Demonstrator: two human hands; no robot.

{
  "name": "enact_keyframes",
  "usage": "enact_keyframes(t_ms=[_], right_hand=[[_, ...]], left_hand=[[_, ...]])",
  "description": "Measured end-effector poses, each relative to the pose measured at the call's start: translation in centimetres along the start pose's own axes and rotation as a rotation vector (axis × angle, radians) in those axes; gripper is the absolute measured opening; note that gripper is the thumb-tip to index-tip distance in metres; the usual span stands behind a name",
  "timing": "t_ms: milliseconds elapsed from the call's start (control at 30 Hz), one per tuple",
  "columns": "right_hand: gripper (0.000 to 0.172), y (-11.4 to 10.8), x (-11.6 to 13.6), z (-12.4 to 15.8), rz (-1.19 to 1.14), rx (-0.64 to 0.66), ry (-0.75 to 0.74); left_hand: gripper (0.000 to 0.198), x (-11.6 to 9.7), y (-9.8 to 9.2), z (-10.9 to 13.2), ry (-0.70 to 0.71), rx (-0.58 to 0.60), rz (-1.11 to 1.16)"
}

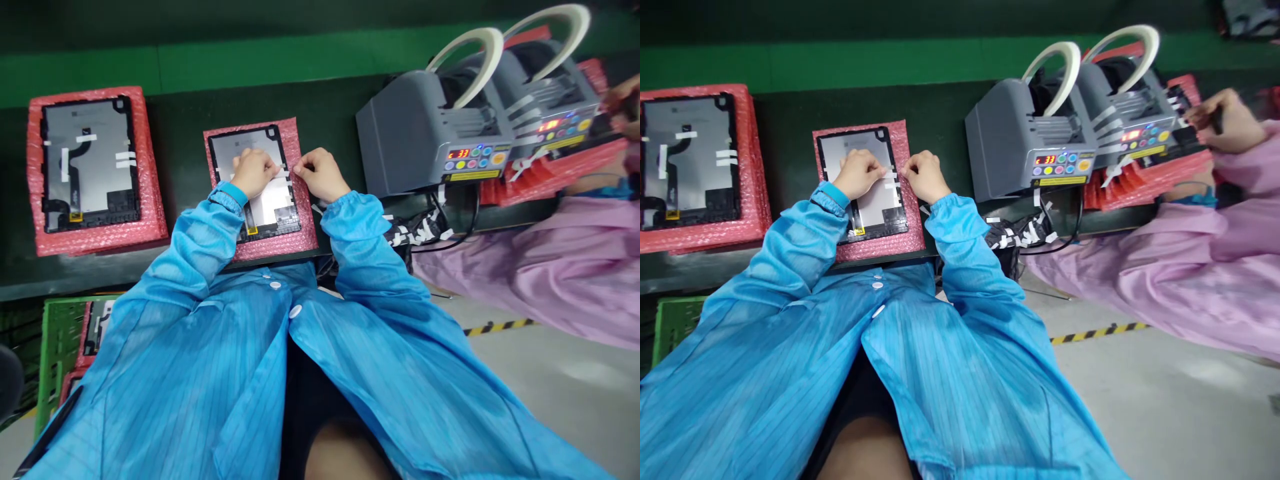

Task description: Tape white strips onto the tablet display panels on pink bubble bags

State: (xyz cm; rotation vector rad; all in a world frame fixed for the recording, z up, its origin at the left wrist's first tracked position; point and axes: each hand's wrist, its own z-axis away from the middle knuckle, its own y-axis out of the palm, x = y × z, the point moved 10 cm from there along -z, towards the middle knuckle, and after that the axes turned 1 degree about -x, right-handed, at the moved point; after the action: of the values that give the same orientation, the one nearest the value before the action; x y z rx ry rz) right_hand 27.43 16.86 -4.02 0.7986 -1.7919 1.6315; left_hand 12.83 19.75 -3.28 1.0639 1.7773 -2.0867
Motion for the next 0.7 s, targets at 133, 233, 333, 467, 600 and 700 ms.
enact_keyframes(t_ms=[133, 233, 333, 467, 600, 700], right_hand=[[0.028, 0.2, -0.2, 0.0, 0.0, -0.004, -0.016], [0.028, 0.5, 0.0, 0.1, 0.01, 0.006, -0.051], [0.028, 1.0, -0.4, 0.0, 0.032, 0.009, -0.056], [0.03, 1.5, -1.1, 0.0, 0.079, 0.002, -0.033], [0.026, 1.7, -1.0, 0.1, 0.118, -0.011, -0.034], [0.019, 1.8, -1.3, 0.0, 0.145, -0.006, -0.01]], left_hand=[[0.017, -0.2, 0.1, 0.1, -0.018, 0.022, -0.006], [0.017, -0.3, 0.1, 0.2, -0.019, 0.01, -0.003], [0.019, -0.4, 0.2, 0.3, -0.016, 0.001, -0.018], [0.022, -0.5, 0.4, 0.5, -0.01, -0.008, -0.068], [0.021, -0.9, 0.5, 0.9, 0.018, -0.001, -0.085], [0.021, -1.2, 0.5, 1.1, 0.036, -0.007, -0.095]])
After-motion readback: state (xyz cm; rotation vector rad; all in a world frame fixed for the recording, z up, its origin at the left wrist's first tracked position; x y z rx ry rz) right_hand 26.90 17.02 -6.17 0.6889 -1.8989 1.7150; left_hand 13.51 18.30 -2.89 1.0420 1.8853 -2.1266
